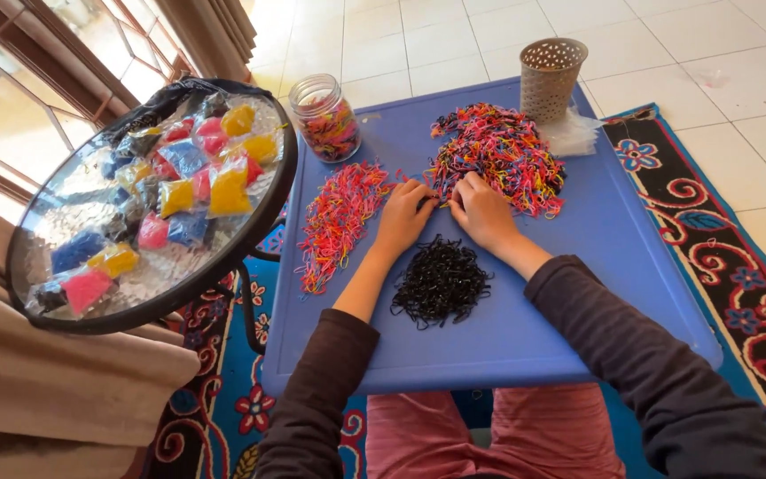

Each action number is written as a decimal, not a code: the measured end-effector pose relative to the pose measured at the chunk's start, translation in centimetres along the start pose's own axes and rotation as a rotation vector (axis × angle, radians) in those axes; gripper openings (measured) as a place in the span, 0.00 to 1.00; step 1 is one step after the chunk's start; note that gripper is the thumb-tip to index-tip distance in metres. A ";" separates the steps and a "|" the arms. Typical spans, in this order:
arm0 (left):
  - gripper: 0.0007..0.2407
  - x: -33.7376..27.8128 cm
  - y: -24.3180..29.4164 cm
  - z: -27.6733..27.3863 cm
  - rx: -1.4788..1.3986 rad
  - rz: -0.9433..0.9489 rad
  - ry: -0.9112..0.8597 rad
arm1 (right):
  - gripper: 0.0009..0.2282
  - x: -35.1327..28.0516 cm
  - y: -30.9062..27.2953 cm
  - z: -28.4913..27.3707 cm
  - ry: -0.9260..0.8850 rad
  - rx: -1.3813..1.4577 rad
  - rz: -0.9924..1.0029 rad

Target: Sorting black rubber bands from a pile of multi-colored rubber bands on a small table.

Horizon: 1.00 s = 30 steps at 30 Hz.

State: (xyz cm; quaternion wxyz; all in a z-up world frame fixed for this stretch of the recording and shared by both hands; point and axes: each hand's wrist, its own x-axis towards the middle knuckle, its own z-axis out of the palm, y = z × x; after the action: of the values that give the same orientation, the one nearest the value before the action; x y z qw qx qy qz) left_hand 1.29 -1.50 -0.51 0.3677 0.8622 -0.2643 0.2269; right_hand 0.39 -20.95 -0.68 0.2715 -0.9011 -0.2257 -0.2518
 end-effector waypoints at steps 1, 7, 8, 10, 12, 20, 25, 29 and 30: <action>0.03 0.1 0.1 0.0 0.002 0.002 0.003 | 0.06 0.2 0.6 0.4 0.002 0.000 -0.004; 0.03 0.0 -0.1 -0.1 -0.029 -0.019 0.004 | 0.03 1.0 2.2 1.1 0.028 0.366 0.198; 0.02 0.1 -0.1 -0.1 -0.042 -0.017 0.008 | 0.03 1.1 2.2 0.9 0.028 0.440 0.217; 0.02 -0.5 -0.1 0.2 -0.058 -0.027 0.005 | 0.04 0.8 2.1 0.7 0.017 0.519 0.246; 0.03 0.1 -0.4 0.2 -0.016 -0.002 0.006 | 0.08 1.5 2.4 0.4 0.001 0.729 0.267; 0.04 0.5 -1.1 0.7 0.001 -0.015 0.024 | 0.09 1.8 1.2 -0.8 -0.008 0.901 0.251; 0.02 0.2 -0.2 0.0 -0.064 -0.056 -0.037 | 0.11 1.3 0.8 -0.7 -0.027 0.962 0.283; 0.03 0.1 -0.1 0.0 -0.040 -0.034 -0.030 | 0.10 1.6 0.5 -1.2 -0.050 0.951 0.262; 0.03 0.2 -0.3 0.2 -0.025 -0.016 -0.016 | 0.08 1.8 0.4 -1.4 -0.056 0.933 0.261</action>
State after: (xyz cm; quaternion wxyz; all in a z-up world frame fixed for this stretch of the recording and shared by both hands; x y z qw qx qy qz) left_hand 1.65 -1.56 -0.69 0.3783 0.8614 -0.2631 0.2136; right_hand 1.53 -21.58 1.20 0.6698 -0.7104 -0.2066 -0.0632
